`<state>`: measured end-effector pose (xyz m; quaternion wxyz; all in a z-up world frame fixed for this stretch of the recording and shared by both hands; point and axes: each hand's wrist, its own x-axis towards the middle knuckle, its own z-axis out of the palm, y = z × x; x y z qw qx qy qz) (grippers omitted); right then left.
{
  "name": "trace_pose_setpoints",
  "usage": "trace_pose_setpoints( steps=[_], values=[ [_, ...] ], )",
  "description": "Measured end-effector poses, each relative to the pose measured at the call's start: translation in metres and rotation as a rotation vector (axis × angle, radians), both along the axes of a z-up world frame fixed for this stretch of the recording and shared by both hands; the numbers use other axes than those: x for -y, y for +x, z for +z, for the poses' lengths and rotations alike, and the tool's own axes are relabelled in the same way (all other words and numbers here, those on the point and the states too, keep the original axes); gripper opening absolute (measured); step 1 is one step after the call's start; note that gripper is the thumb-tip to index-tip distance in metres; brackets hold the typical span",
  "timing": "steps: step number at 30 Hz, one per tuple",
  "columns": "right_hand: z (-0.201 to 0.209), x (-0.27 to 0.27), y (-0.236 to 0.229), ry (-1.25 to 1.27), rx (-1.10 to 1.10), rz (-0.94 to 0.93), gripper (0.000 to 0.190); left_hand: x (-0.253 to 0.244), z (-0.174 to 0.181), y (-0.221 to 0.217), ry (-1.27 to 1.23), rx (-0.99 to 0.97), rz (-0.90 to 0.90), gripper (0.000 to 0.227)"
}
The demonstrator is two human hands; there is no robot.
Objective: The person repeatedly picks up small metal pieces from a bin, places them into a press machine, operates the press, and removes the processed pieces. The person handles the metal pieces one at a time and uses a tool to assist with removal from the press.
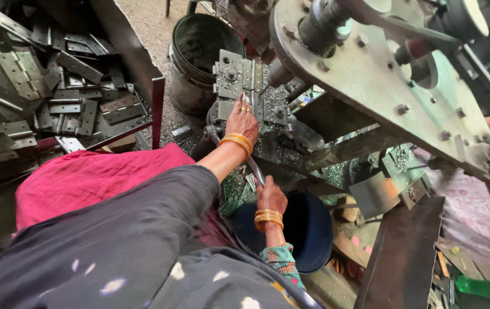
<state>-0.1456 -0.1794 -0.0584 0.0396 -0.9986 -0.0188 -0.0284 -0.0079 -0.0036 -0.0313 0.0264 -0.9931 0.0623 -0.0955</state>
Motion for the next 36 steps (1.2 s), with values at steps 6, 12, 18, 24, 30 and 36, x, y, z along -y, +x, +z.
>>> trace_pose_setpoints(
  steps=[6, 12, 18, 24, 30, 36],
  values=[
    [-0.016, 0.018, 0.016, 0.022, -0.096, -0.020, 0.039, 0.000, -0.002, 0.002, 0.010, 0.007, -0.016, 0.036],
    [-0.101, 0.031, -0.003, 0.293, -0.079, 0.022, 0.044, -0.002, 0.002, -0.001, 0.016, -0.054, -0.016, 0.039],
    [-0.092, 0.038, 0.009, 0.215, -0.174, 0.007, 0.040, -0.044, 0.003, -0.002, -0.086, 0.120, 0.088, 0.059],
    [-0.005, 0.022, 0.020, 0.074, -0.131, 0.079, 0.025, -0.076, 0.012, 0.046, -0.204, 0.355, 0.148, 0.048],
    [0.027, 0.005, 0.026, 0.039, -0.130, 0.062, 0.024, -0.089, 0.023, 0.082, -0.325, 0.087, 0.038, 0.025],
    [0.015, 0.009, 0.023, 0.022, -0.103, 0.106, 0.027, -0.121, 0.045, 0.034, -0.711, 0.036, 0.394, 0.025]
  ],
)
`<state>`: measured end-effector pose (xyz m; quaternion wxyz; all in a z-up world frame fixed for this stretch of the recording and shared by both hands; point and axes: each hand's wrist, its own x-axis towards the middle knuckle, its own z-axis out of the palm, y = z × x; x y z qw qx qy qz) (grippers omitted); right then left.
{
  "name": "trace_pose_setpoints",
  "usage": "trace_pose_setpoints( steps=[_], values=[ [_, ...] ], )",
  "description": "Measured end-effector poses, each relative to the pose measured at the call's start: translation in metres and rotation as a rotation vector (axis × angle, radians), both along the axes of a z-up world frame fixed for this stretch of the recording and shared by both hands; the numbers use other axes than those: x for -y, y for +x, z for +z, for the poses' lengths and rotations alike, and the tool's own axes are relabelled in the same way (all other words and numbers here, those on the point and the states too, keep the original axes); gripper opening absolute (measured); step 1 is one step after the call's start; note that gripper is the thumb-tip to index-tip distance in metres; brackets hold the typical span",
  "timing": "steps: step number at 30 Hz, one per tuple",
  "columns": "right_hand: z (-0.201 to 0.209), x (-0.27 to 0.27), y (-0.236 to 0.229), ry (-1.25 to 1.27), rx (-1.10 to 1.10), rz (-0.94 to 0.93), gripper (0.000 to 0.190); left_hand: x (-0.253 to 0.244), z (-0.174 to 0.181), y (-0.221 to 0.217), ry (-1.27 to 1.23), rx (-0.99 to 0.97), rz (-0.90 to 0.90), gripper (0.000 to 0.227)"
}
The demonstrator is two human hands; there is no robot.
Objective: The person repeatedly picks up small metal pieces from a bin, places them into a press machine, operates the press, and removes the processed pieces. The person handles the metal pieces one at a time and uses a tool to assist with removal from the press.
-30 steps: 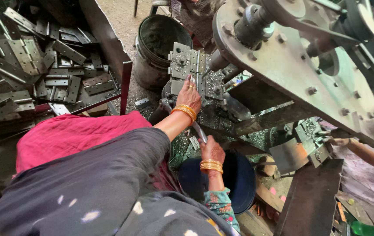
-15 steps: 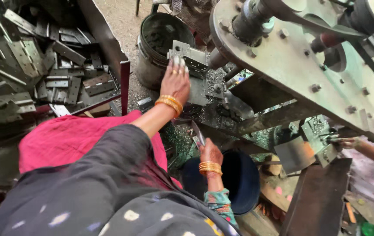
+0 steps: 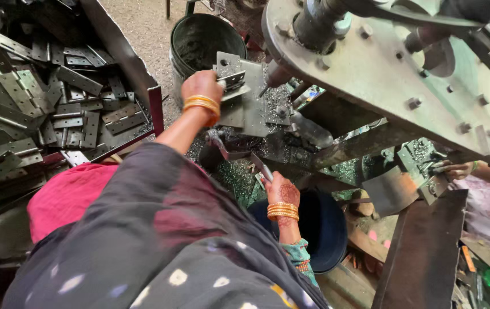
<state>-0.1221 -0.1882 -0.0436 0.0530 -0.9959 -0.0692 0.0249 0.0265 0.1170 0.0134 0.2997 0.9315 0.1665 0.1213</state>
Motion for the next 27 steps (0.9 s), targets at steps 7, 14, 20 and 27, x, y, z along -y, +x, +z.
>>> trace_pose_setpoints(
  steps=[7, 14, 20, 27],
  values=[
    [0.017, -0.011, -0.001, 0.007, -0.023, -0.068, 0.035, -0.027, 0.057, -0.046, -0.531, 0.369, 0.087, 0.023],
    [0.021, -0.004, -0.005, 0.319, 0.093, -0.068, 0.036, 0.014, 0.042, -0.081, -0.060, -0.012, -0.035, 0.023],
    [-0.018, 0.027, 0.020, 1.059, -0.065, 0.020, 0.045, 0.086, 0.021, -0.130, -0.608, -0.078, -0.114, 0.031],
    [-0.038, 0.059, 0.013, 1.675, -0.103, -0.095, 0.040, 0.137, -0.032, -0.129, -1.194, -0.026, -0.457, 0.029]
  ],
)
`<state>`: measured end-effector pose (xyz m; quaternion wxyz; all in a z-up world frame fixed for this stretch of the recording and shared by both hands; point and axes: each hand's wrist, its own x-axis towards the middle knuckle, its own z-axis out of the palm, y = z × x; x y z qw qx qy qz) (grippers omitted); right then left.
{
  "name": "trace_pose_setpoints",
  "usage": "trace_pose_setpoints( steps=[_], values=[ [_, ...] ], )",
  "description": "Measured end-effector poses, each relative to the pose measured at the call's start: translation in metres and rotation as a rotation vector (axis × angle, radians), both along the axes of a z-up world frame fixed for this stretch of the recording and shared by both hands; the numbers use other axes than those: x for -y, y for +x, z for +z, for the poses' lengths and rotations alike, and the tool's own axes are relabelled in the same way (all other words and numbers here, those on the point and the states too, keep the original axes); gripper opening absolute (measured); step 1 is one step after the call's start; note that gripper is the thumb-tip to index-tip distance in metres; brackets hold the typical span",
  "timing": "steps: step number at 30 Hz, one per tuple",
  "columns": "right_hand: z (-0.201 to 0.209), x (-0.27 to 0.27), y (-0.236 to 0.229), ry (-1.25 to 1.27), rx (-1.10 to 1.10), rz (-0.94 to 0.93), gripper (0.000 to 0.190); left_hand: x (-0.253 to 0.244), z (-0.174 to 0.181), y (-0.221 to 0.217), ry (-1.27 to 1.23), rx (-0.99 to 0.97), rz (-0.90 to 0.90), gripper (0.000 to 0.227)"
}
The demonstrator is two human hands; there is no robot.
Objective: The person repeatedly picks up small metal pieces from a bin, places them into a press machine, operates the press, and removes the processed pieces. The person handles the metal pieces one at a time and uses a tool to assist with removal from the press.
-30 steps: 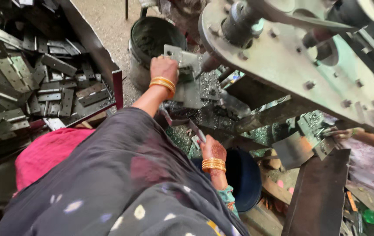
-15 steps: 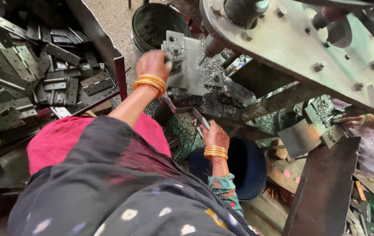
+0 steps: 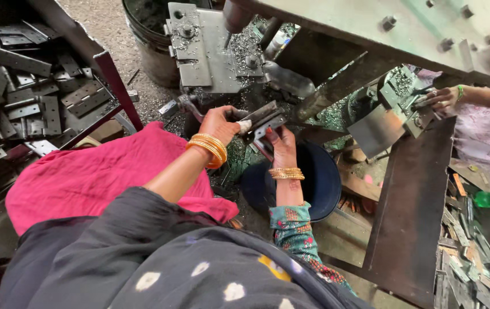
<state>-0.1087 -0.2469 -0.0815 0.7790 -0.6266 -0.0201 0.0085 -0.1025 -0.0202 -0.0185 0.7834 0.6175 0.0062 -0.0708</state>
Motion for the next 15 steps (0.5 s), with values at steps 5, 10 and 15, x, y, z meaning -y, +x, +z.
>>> trace_pose_setpoints(
  steps=[5, 10, 15],
  values=[
    [-0.001, 0.019, -0.013, 0.234, -0.137, 0.077, 0.034, -0.008, -0.023, -0.003, -0.076, -0.095, -0.194, 0.029],
    [-0.005, 0.017, 0.002, 0.277, -0.113, 0.155, 0.038, -0.010, -0.009, -0.009, -0.070, -0.130, -0.181, 0.033],
    [-0.001, -0.006, 0.013, 0.062, 0.037, -0.039, 0.050, -0.023, 0.023, 0.031, 0.316, -0.142, 0.384, 0.029]
  ],
)
